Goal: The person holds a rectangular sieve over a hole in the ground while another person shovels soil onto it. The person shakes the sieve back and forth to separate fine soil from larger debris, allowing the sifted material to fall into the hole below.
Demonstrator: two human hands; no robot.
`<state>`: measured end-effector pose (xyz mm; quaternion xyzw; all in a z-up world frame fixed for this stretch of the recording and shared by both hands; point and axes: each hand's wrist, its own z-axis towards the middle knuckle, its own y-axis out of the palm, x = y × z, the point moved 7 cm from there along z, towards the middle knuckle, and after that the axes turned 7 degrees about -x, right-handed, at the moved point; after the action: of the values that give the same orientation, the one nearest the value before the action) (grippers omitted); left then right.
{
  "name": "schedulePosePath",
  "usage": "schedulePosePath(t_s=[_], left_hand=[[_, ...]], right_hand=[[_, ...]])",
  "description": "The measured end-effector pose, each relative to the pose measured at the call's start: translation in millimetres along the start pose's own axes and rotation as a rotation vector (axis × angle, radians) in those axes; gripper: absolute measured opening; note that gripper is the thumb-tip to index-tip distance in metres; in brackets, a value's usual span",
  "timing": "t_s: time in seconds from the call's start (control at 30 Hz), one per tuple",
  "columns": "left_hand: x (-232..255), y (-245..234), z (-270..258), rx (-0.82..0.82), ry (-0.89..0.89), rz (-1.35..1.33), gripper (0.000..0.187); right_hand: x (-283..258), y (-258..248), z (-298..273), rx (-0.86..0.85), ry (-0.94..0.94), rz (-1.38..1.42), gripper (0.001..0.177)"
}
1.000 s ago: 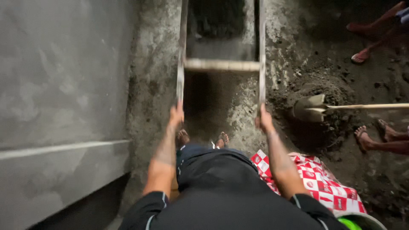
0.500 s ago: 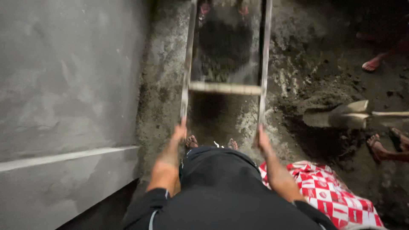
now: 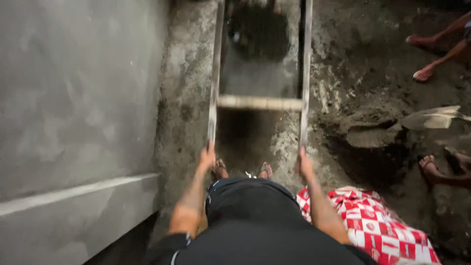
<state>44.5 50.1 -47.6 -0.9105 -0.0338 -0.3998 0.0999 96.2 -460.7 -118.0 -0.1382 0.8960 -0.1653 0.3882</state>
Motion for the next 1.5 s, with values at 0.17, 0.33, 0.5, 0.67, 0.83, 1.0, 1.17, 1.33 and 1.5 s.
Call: schedulePosePath(t_s=[0.17, 0.33, 0.5, 0.67, 0.83, 1.0, 1.17, 1.33, 1.5], left_hand=[[-73.6, -5.8, -78.6, -0.044, -0.288, 0.172, 0.097], [-55.1, -8.8, -35.5, -0.066, -0.329, 0.149, 0.101], [77.1, -19.0, 71.9, -0.044, 0.011, 0.216, 0.091], [202.8, -29.3, 103.6, -0.001, 0.134, 0.221, 0.080], [88.4, -23.6, 77.7, -0.003, 0.058, 0.148, 0.072], [-48.7, -12.6, -37.9, -0.010, -0.111, 0.100, 0.092], [-68.6, -20.8, -67.8, -0.039, -0.299, 0.077, 0.083], [-8.6, -15.5, 5.6, -0.083, -0.224, 0.172, 0.087], [139.9, -32.3, 95.3, -0.038, 0.102, 0.298, 0.079]], right_hand=[[100.0, 20.4, -75.2, -0.118, 0.066, -0.090, 0.099], [45.1, 25.2, -51.9, -0.140, 0.076, -0.145, 0.104], [-98.2, 4.2, 44.4, -0.064, -0.006, 0.154, 0.074], [-216.9, -30.9, 79.5, -0.014, -0.099, 0.233, 0.064], [-118.4, -15.1, 20.9, -0.009, -0.105, 0.008, 0.088], [-26.6, 26.4, -129.6, -0.081, 0.099, -0.051, 0.099], [55.4, 35.3, -102.8, -0.133, 0.091, -0.143, 0.104], [17.7, 27.4, -11.1, -0.136, 0.117, 0.009, 0.076], [-142.9, -14.7, 96.5, -0.031, -0.101, 0.116, 0.072]])
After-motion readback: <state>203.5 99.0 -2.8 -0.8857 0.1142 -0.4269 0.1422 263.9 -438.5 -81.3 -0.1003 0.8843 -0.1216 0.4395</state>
